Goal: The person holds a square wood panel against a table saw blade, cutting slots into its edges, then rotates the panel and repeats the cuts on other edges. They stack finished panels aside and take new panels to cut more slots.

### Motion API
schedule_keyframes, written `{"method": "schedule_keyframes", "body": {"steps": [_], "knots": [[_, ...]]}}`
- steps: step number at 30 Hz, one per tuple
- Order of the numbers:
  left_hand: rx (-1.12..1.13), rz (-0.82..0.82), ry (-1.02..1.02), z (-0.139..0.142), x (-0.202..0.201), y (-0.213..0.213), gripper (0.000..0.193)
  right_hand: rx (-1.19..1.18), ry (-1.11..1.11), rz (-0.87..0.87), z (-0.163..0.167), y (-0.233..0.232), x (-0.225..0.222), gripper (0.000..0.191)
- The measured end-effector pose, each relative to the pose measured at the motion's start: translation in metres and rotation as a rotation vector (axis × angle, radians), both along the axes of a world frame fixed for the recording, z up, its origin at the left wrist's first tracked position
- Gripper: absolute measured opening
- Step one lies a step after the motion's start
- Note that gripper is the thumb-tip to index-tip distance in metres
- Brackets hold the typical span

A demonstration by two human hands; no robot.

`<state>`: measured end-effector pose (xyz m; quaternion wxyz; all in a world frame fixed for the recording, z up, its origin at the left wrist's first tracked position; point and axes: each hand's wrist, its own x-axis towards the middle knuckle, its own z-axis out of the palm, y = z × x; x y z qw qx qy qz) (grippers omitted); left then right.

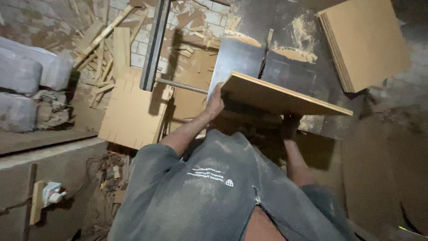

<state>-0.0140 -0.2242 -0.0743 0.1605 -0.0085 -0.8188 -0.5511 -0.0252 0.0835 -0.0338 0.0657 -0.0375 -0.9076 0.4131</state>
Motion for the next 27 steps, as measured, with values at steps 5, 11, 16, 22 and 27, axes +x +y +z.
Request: {"method": "schedule_keyframes", "body": {"steps": [5, 11, 16, 22, 27], "knots": [[0.053, 0.022, 0.013, -0.003, 0.0, -0.015, 0.062, 0.036, 0.155, 0.023, 0.004, -0.006, 0.006, 0.038], [0.314, 0.005, -0.084, 0.004, 0.029, 0.01, 0.073, -0.336, 0.135, -0.05, -0.005, 0.025, 0.047, 0.051], [0.344, 0.057, -0.268, -0.016, 0.067, 0.045, 0.069, -0.438, -0.227, -0.22, -0.023, 0.047, 0.089, 0.06], [0.257, 0.053, -0.388, -0.027, 0.097, 0.088, 0.069, -0.329, -0.356, -0.145, -0.054, 0.097, 0.105, 0.062], [0.276, 0.025, -0.468, -0.025, 0.103, 0.115, 0.069, -0.638, -0.435, -0.098, -0.063, 0.131, 0.1, 0.067]]}}
